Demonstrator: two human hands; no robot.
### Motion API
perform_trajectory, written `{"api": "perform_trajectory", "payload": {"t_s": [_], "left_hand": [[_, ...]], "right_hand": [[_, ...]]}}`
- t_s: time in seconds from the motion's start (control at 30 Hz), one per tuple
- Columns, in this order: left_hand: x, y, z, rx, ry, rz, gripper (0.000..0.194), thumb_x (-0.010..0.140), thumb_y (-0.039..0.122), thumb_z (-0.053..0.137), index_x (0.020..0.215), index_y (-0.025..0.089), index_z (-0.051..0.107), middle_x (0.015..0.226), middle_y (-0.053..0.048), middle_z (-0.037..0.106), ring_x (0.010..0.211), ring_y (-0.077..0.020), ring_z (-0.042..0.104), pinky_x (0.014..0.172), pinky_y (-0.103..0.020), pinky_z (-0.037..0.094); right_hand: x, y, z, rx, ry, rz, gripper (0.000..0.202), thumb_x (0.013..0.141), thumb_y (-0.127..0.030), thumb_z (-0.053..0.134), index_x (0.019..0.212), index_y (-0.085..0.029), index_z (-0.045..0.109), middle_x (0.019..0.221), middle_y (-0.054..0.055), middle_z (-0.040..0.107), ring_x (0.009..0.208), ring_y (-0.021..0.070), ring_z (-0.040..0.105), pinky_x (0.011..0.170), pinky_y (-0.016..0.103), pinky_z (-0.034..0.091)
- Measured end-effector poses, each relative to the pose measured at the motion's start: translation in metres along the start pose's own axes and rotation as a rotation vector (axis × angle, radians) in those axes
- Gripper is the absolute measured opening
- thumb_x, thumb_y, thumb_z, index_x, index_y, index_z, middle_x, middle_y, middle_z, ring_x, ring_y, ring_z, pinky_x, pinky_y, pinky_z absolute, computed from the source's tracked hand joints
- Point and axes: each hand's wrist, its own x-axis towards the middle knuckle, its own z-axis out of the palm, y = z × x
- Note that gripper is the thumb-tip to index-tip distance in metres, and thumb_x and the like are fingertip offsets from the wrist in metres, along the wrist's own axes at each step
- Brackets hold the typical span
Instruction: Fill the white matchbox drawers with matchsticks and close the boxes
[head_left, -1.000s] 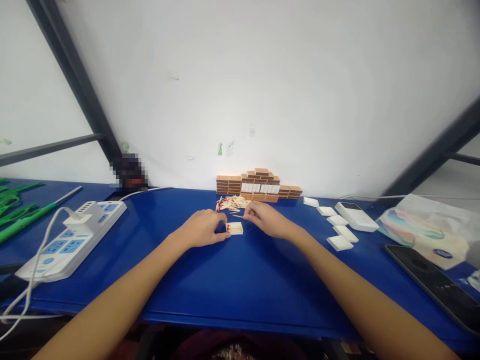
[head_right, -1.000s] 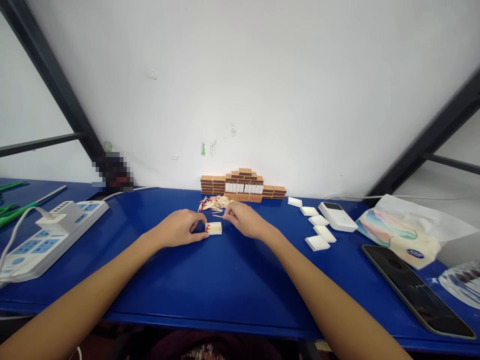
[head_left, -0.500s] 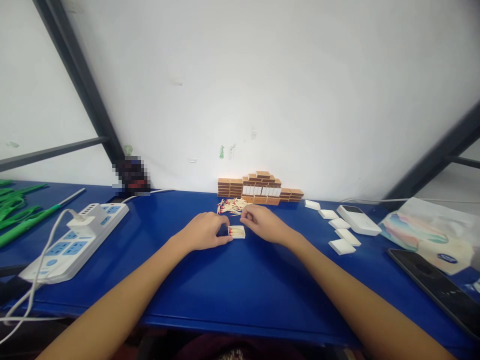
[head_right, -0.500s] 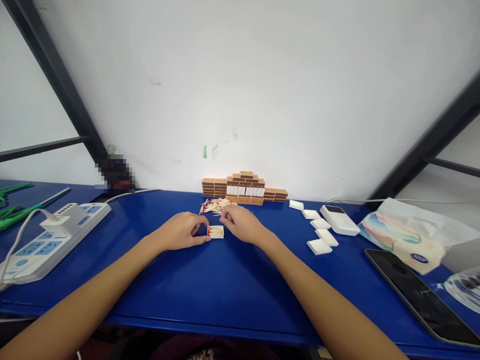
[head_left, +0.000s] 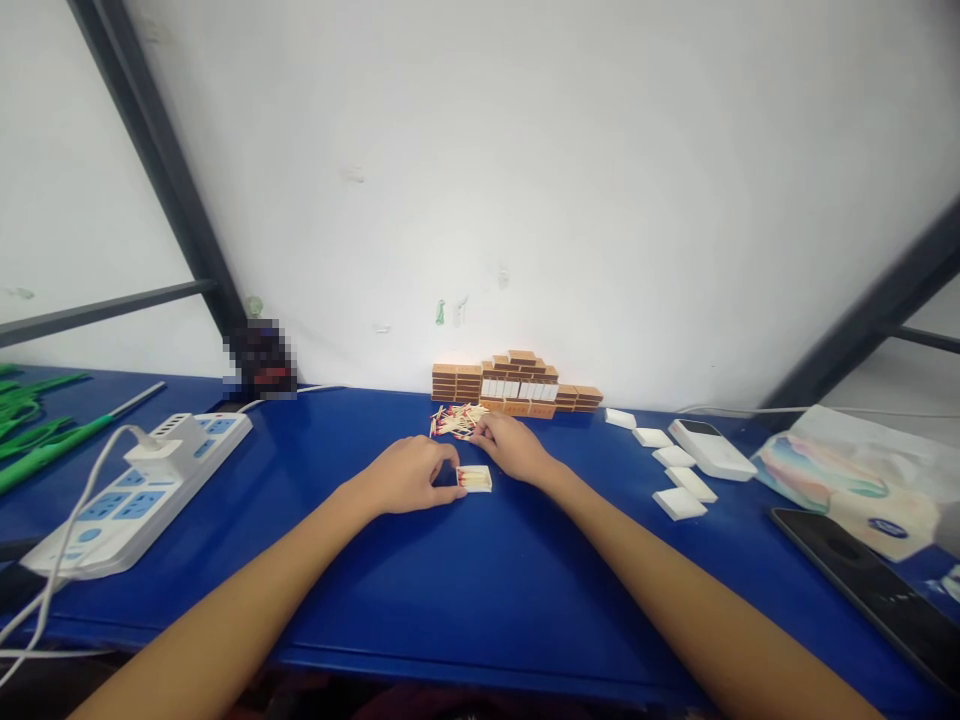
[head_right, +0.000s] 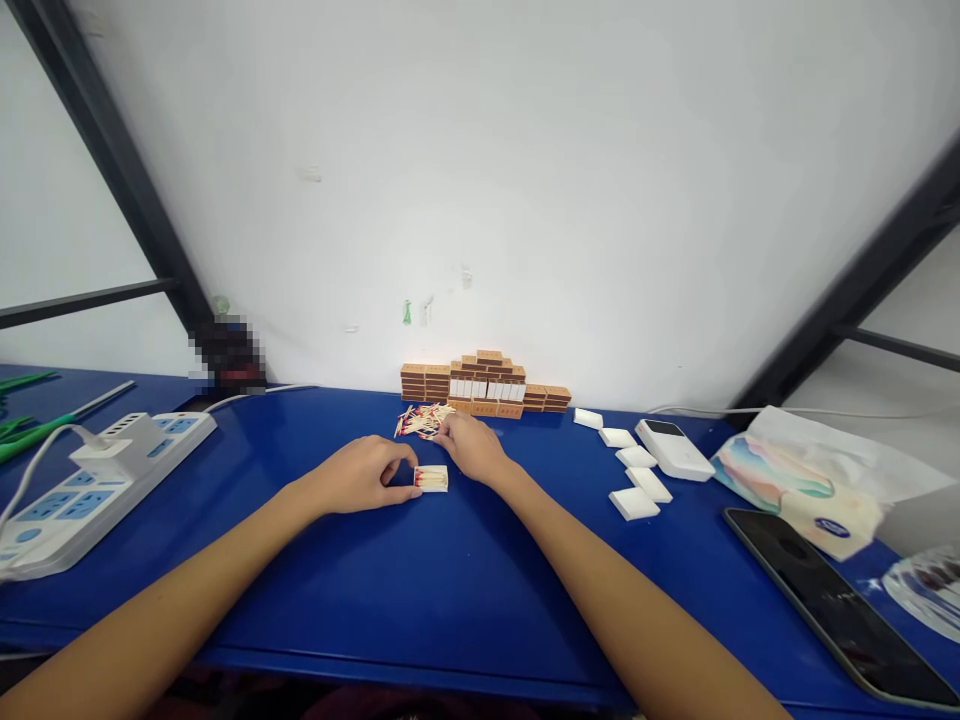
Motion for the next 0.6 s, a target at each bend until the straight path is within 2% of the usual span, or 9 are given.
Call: {"api": "perform_trajectory", "payload": {"t_s": [0.2, 0.33, 0.47, 0.6], "left_hand": [[-0.001, -0.003, -0.002, 0.006, -0.001, -0.019, 0.031, 0.088, 0.050, 0.069, 0.102, 0.023, 0.071, 0.071, 0.001, 0.068, 0.064, -0.0174, 0.062, 0.058, -0.028, 0.034], [-0.001, -0.003, -0.006, 0.021, 0.014, -0.031, 0.032, 0.088, 0.051, 0.068, 0.102, 0.023, 0.072, 0.071, 0.001, 0.067, 0.064, -0.0176, 0.062, 0.058, -0.028, 0.035], [-0.002, -0.003, -0.007, 0.031, 0.015, -0.047, 0.033, 0.088, 0.053, 0.067, 0.102, 0.023, 0.071, 0.072, 0.000, 0.067, 0.065, -0.0183, 0.062, 0.058, -0.028, 0.035], [-0.002, -0.003, -0.007, 0.039, 0.014, -0.048, 0.032, 0.088, 0.053, 0.067, 0.101, 0.024, 0.071, 0.075, -0.001, 0.068, 0.067, -0.0188, 0.063, 0.058, -0.028, 0.035]], "right_hand": [[-0.007, -0.001, -0.008, -0.094, -0.090, 0.021, 0.009, 0.101, -0.025, 0.062, 0.098, -0.017, 0.065, 0.106, 0.008, 0.070, 0.094, 0.0202, 0.065, 0.076, 0.027, 0.039], [-0.015, 0.006, -0.015, -0.129, -0.118, -0.003, 0.015, 0.104, -0.029, 0.058, 0.099, -0.016, 0.063, 0.108, 0.010, 0.069, 0.094, 0.0205, 0.065, 0.076, 0.027, 0.040], [-0.021, 0.014, -0.022, -0.122, -0.130, -0.021, 0.013, 0.105, -0.025, 0.054, 0.098, -0.016, 0.062, 0.108, 0.010, 0.068, 0.093, 0.0204, 0.064, 0.076, 0.027, 0.041], [-0.024, 0.017, -0.024, -0.059, -0.107, -0.026, 0.012, 0.102, -0.029, 0.060, 0.099, -0.018, 0.060, 0.105, 0.008, 0.067, 0.089, 0.0191, 0.063, 0.075, 0.027, 0.041]]}}
